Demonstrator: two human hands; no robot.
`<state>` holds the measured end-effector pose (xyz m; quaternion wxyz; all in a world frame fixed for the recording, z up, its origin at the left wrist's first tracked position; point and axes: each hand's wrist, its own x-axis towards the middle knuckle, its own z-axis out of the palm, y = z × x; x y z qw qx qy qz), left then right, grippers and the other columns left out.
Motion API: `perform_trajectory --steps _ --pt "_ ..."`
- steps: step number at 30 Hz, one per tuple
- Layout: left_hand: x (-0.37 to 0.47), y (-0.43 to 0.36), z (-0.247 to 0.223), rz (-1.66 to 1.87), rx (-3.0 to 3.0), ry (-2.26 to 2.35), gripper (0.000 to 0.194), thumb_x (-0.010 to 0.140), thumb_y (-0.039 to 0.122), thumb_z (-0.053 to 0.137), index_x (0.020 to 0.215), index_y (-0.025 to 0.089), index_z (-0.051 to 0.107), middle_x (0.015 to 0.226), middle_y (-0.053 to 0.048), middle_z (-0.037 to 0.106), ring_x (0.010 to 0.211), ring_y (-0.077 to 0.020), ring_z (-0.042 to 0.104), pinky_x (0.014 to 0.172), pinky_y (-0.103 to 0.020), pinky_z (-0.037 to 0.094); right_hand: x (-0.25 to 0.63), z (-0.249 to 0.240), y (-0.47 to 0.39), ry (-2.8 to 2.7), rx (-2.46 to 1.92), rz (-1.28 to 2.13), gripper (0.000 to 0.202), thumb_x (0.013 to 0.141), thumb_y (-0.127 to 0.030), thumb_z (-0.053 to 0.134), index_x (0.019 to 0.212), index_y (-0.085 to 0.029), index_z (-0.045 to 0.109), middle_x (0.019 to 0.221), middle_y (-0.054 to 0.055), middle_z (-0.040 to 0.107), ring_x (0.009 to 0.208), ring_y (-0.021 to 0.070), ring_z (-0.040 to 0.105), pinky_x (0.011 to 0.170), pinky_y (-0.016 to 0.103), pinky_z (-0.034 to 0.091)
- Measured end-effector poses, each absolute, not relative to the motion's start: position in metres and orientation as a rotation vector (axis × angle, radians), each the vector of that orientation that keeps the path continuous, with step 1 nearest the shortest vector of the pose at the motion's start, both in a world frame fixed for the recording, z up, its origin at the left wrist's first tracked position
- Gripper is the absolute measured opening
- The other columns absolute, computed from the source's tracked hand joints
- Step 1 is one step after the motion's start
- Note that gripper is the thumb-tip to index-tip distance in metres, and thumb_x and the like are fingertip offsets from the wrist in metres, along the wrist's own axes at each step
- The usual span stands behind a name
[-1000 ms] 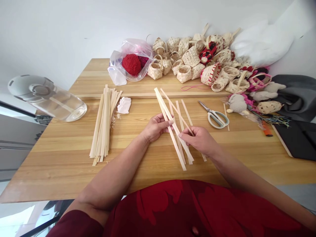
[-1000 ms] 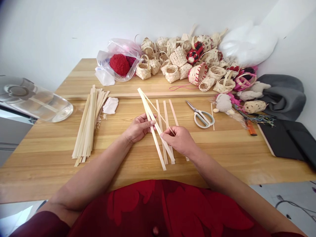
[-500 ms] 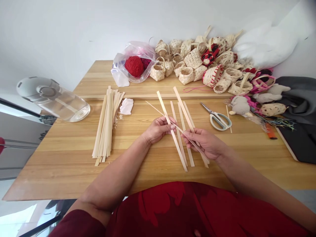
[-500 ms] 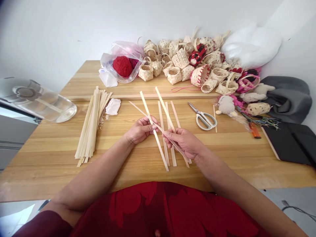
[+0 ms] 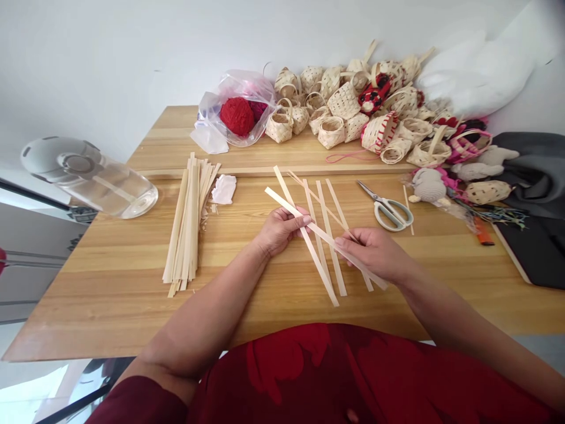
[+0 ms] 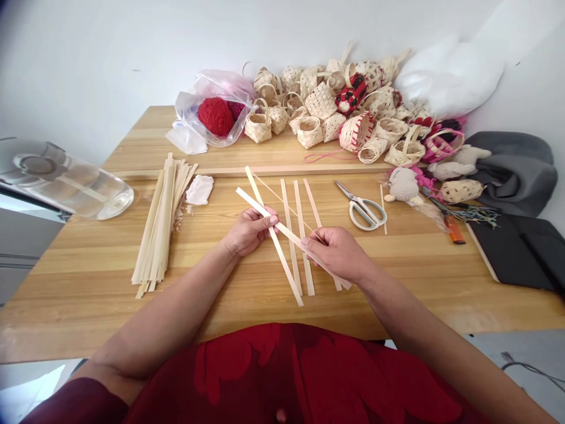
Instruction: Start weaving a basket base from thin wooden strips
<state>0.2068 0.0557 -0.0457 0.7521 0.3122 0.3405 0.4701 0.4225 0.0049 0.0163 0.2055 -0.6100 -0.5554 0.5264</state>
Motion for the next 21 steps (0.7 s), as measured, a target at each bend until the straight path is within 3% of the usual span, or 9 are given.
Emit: perform_trajectory --steps 5,7,10,13,17,21 --pt "0.205 0.058 -0.044 1.145 0.574 0.762 0.037 0.060 0.023 0.095 0.082 0.014 0.067 0.066 0.004 0.067 0.056 -0.0067 0.064 0.056 -0.017 0.054 0.430 0.023 0.006 -1.251 -1.475 1.805 0.043 0.082 -0.058 0.073 0.090 -0.016 0.074 0.078 0.006 0.074 0.060 0.0128 0.062 0.058 0.026 0.049" --pt "0.204 0.059 -0.044 1.184 0.518 0.759 0.033 0.064 0.020 0.093 0.083 0.015 0.067 0.067 0.004 0.067 0.057 -0.0060 0.064 0.056 -0.015 0.054 0.437 0.027 0.008 -1.150 -1.405 1.822 0.047 0.082 -0.059 0.073 0.101 -0.016 0.075 0.078 0.007 0.073 0.059 0.0131 0.061 0.049 0.023 0.042" --pt "0.203 0.061 -0.045 1.219 0.459 0.779 0.027 0.070 0.016 0.088 0.086 0.015 0.066 0.069 0.003 0.068 0.057 -0.0056 0.064 0.055 -0.013 0.053 0.449 0.034 0.007 -1.080 -1.292 1.850 0.058 0.080 -0.068 0.070 0.111 -0.019 0.075 0.081 0.007 0.073 0.058 0.0136 0.061 0.039 0.021 0.022" --pt "0.203 0.063 -0.045 1.241 0.415 0.796 0.024 0.074 0.013 0.085 0.087 0.015 0.066 0.071 0.003 0.068 0.058 -0.0048 0.064 0.057 -0.012 0.055 0.459 0.038 0.003 -1.130 -1.132 1.873 0.067 0.074 -0.077 0.070 0.113 -0.022 0.076 0.086 0.008 0.072 0.061 0.0142 0.062 0.041 0.021 0.018" --pt "0.203 0.063 -0.044 1.253 0.408 0.806 0.024 0.075 0.012 0.085 0.089 0.015 0.065 0.073 0.003 0.068 0.059 -0.0045 0.064 0.059 -0.012 0.056 0.462 0.038 -0.002 -1.272 -1.028 1.853 0.063 0.066 -0.063 0.085 0.114 -0.023 0.076 0.091 0.007 0.073 0.063 0.0133 0.062 0.045 0.021 0.021" --pt "0.203 0.063 -0.046 1.239 0.423 0.804 0.025 0.075 0.014 0.085 0.089 0.016 0.065 0.074 0.002 0.070 0.058 -0.0055 0.065 0.057 -0.013 0.056 0.456 0.039 -0.003 -1.242 -1.061 1.805 0.050 0.072 -0.060 0.081 0.103 -0.021 0.075 0.084 0.005 0.071 0.056 0.0113 0.059 0.044 0.021 0.019"
